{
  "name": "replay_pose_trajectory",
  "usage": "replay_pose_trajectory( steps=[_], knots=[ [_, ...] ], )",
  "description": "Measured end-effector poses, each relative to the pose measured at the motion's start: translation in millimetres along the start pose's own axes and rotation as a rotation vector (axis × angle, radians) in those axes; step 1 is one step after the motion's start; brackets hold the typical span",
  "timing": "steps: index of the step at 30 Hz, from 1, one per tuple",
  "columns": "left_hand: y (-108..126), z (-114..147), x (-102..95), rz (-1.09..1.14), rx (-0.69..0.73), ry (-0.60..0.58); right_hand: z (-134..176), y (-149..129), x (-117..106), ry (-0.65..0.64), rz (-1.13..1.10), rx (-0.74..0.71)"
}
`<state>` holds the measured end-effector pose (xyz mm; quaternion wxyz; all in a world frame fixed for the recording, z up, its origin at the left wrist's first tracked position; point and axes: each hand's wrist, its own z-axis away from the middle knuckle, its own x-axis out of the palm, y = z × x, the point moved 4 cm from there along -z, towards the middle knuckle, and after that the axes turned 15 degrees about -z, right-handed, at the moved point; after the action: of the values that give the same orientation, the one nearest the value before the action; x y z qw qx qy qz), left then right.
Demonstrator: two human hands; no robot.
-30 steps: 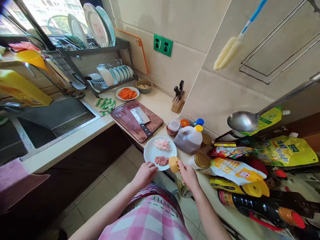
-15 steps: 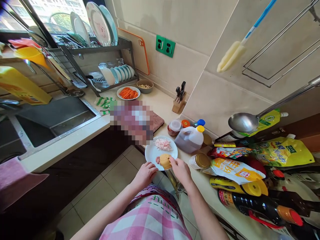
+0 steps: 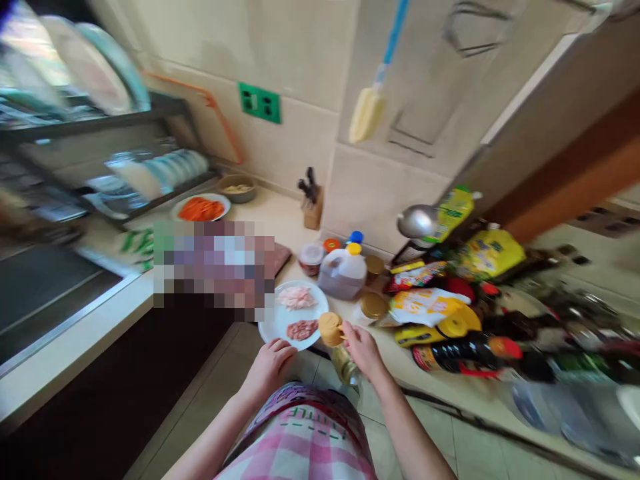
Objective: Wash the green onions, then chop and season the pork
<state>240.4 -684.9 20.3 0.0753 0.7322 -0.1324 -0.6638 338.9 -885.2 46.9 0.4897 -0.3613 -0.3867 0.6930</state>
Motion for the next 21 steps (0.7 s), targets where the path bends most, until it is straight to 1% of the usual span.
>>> replay_pose_trajectory(
  steps=[2, 4, 6, 7, 9, 12, 15, 17, 19, 21],
  knots=[
    [7, -5, 6.5, -0.007, 0.1, 0.02, 19, 6, -13, 0.004, -0.194, -0.004],
    [15, -14, 15.5, 0.003, 0.203, 0.064, 38, 14, -35, 0.034, -0.33, -0.033],
    [29, -27, 26.0, 0.027, 0.322, 0.096, 58, 27, -66, 0.116, -0.469, -0.068],
    [38, -33, 30.7, 0.045, 0.389, 0.108, 70, 35, -85, 0.18, -0.543, -0.087],
    [61, -42, 39.1, 0.074, 0.477, 0.103, 99, 53, -126, 0.326, -0.676, -0.13],
    [101, -50, 51.9, 0.09, 0.542, 0.031, 153, 77, -196, 0.519, -0.799, -0.218],
    [146, -57, 72.9, 0.108, 0.582, -0.127, 216, 87, -281, 0.737, -0.879, -0.326],
    [175, -62, 92.0, 0.124, 0.582, -0.244, 257, 85, -341, 0.842, -0.911, -0.417],
    [204, -66, 112.0, 0.137, 0.571, -0.325, 294, 78, -399, 0.961, -0.93, -0.561],
    [231, -69, 130.1, 0.149, 0.567, -0.38, 319, 71, -451, 1.063, -0.925, -0.677]
  ],
)
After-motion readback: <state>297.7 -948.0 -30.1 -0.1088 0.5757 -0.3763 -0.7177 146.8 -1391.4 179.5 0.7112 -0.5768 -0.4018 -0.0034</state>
